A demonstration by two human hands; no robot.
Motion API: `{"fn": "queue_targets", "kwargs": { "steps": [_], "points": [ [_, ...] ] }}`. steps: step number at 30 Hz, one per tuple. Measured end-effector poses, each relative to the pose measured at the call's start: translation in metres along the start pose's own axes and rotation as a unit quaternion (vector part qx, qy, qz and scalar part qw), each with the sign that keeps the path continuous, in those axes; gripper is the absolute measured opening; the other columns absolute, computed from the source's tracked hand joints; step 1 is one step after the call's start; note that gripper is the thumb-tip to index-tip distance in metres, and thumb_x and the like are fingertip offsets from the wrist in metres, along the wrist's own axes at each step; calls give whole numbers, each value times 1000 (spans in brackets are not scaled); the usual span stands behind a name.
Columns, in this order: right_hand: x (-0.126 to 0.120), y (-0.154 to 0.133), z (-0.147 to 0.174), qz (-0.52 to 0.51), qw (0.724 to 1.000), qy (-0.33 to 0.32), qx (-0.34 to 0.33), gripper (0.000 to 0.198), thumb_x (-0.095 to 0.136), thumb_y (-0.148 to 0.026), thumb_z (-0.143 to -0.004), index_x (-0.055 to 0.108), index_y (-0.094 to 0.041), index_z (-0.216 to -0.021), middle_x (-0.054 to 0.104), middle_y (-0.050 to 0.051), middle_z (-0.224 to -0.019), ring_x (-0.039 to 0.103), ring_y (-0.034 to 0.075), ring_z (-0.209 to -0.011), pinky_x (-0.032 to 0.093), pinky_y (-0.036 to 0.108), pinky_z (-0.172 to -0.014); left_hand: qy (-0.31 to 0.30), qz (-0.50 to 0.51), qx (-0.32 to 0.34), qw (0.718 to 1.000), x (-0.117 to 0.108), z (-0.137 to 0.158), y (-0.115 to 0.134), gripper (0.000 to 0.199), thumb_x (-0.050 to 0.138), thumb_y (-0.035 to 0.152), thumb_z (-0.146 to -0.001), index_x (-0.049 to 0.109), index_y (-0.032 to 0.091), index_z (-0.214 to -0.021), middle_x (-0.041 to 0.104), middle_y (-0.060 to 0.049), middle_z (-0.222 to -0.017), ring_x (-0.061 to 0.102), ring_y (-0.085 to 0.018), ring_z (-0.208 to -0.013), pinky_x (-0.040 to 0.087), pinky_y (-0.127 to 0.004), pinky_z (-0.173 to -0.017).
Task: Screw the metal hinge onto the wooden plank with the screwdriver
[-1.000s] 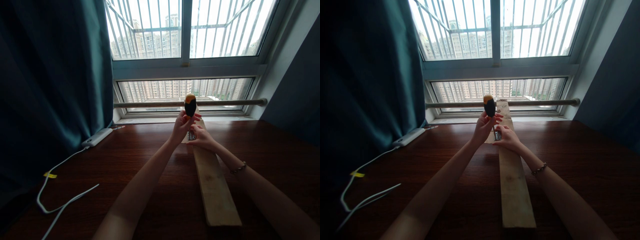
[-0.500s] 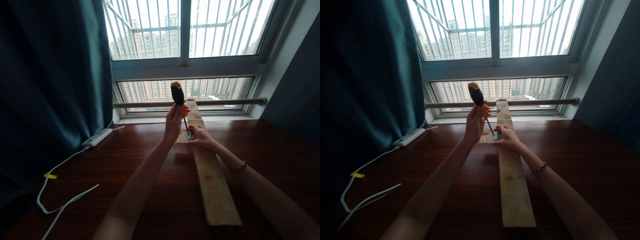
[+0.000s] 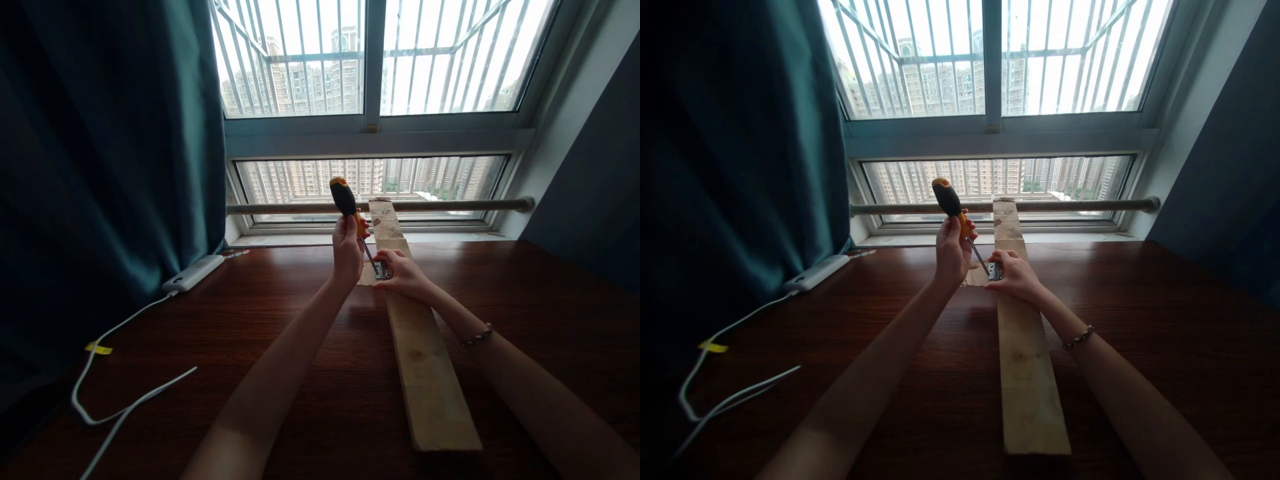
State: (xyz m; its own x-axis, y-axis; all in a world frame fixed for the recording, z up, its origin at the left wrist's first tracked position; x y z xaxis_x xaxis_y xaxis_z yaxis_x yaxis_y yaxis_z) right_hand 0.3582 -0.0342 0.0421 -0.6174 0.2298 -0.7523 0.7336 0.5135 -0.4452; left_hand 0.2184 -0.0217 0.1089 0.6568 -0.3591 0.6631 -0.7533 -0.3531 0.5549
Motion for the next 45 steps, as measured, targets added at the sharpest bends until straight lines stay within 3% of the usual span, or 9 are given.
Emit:
{"fn": "queue_targets", "kwargs": {
  "steps": [10, 16, 20, 22, 25, 28, 31, 38, 45],
  "points": [
    [0, -2, 1, -13, 1000, 1, -2, 70, 78, -33, -55, 49, -20, -117, 60, 6, -107, 47, 24, -110, 43, 37, -90, 60, -31, 32, 997, 3, -6, 28, 13, 54, 30, -82, 59, 19, -82, 55, 1, -74, 53, -6, -63, 40, -19, -57],
    [0, -2, 0, -33, 999, -1, -7, 83, 80, -36, -52, 44, -21, -125, 59, 7, -112, 44, 26, -116, 39, 41, -96, 89, -26, 33, 995, 4, -4, 25, 15, 57, 34, -80, 56, 18, -81, 54, 2, -72, 53, -5, -62, 40, -19, -57],
    [-15, -4, 7, -73, 993, 92, -31, 81, 78, -41, -57, 43, -21, -127, 47, 9, -128, 38, 26, -122, 31, 40, -104, 75, -17, 28, 997, 1, -3, 18, 23, 69, 32, -69, 52, 18, -77, 51, 5, -67, 51, -4, -59, 40, -18, -57],
    [-23, 4, 17, -106, 978, 180, 1, 65, 69, -44, -69, 45, -20, -124, 48, 10, -128, 40, 24, -121, 31, 41, -104, 74, 5, 17, 997, 0, -3, 17, 27, 72, 30, -66, 50, 17, -74, 50, 6, -65, 50, -3, -58, 40, -17, -56],
    [-23, 29, 43, -199, 937, 261, 120, 51, 58, -49, -77, 48, -18, -117, 54, 12, -120, 51, 24, -110, 40, 43, -96, 44, 45, -13, 998, 2, -5, 19, 30, 74, 31, -64, 48, 17, -70, 46, 7, -60, 47, -3, -54, 39, -17, -53],
    [-6, 51, 73, -346, 885, 213, 229, 48, 55, -54, -76, 53, -17, -105, 63, 12, -106, 61, 24, -94, 49, 40, -83, 5, 57, -66, 996, 4, -6, 21, 34, 75, 34, -63, 46, 17, -67, 43, 7, -58, 44, -3, -50, 38, -17, -50],
    [10, 57, 94, -409, 852, 176, 276, 44, 51, -57, -77, 57, -17, -93, 67, 10, -92, 64, 23, -82, 52, 36, -73, -16, 54, -95, 994, 5, -4, 21, 35, 75, 35, -63, 45, 16, -66, 43, 6, -58, 44, -2, -49, 39, -17, -49],
    [11, 43, 96, -286, 909, 157, 258, 54, 43, -66, -76, 63, -17, -80, 67, 7, -74, 61, 23, -69, 48, 30, -56, -35, 45, -89, 994, 6, 1, 17, 31, 73, 30, -66, 46, 16, -63, 42, 6, -56, 44, -3, -50, 39, -17, -49],
    [9, 41, 97, -275, 912, 166, 256, 53, 41, -66, -76, 62, -17, -75, 65, 5, -67, 57, 21, -63, 45, 28, -52, -47, 24, -81, 995, 8, 5, 11, 29, 73, 29, -66, 47, 16, -64, 41, 6, -56, 43, -3, -50, 37, -17, -49]
  ]
}}
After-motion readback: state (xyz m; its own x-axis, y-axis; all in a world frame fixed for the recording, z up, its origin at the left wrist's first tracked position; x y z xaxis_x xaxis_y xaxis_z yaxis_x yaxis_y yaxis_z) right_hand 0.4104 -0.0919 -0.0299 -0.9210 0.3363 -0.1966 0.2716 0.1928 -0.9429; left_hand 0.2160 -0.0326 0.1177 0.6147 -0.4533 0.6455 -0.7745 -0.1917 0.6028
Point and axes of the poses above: each hand's wrist, its own z-axis away from the middle knuckle, its own x-axis out of the palm, y = z × x, the point moved 2 cm from there along -z, towards the middle knuckle
